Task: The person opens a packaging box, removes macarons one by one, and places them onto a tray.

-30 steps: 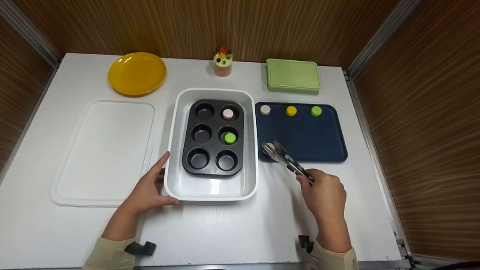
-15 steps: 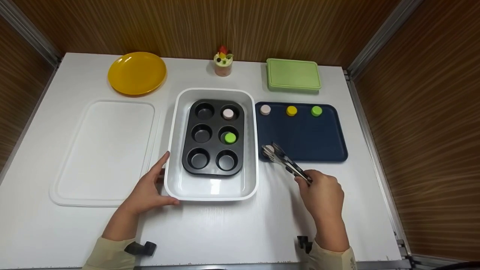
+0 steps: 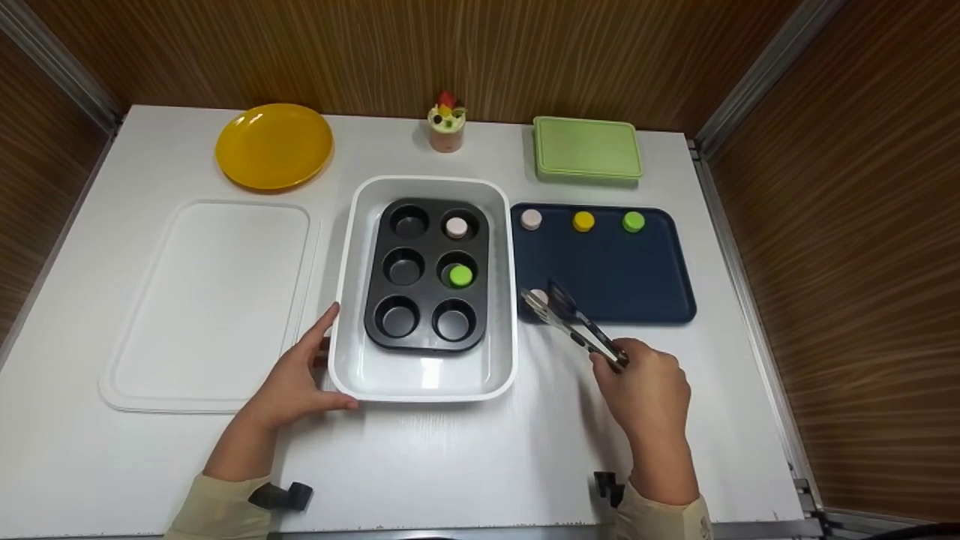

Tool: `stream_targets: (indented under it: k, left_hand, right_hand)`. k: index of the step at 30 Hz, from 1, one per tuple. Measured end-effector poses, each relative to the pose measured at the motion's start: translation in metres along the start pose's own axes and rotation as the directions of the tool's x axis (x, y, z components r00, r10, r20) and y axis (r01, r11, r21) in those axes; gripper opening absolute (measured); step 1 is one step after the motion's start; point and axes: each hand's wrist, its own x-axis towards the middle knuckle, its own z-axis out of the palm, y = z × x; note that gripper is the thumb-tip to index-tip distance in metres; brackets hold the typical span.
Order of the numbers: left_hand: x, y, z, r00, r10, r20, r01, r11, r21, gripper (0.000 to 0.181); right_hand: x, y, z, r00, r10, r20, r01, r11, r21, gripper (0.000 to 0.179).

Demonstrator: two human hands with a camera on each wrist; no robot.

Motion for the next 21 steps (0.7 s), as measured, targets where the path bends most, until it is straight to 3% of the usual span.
stream_targets:
  k: [15,21]
  left_hand:
    - [0.001,-0.002,0.000,1.000,0.009,0.004,-0.009,1.000,-0.004,0.142]
    - [0.001,-0.001,0.000,1.000,0.019,0.006,-0.019,1.000,-0.015,0.141]
  right_hand:
    - [0.003,-0.008,-0.006,0.995,0.006,-0.104,-0.004,1.000,0.020,0.018]
    - [0.005,-0.015,-0.005,0.990,-0.021,-0.140,0.027,0.999,0.036,0.021]
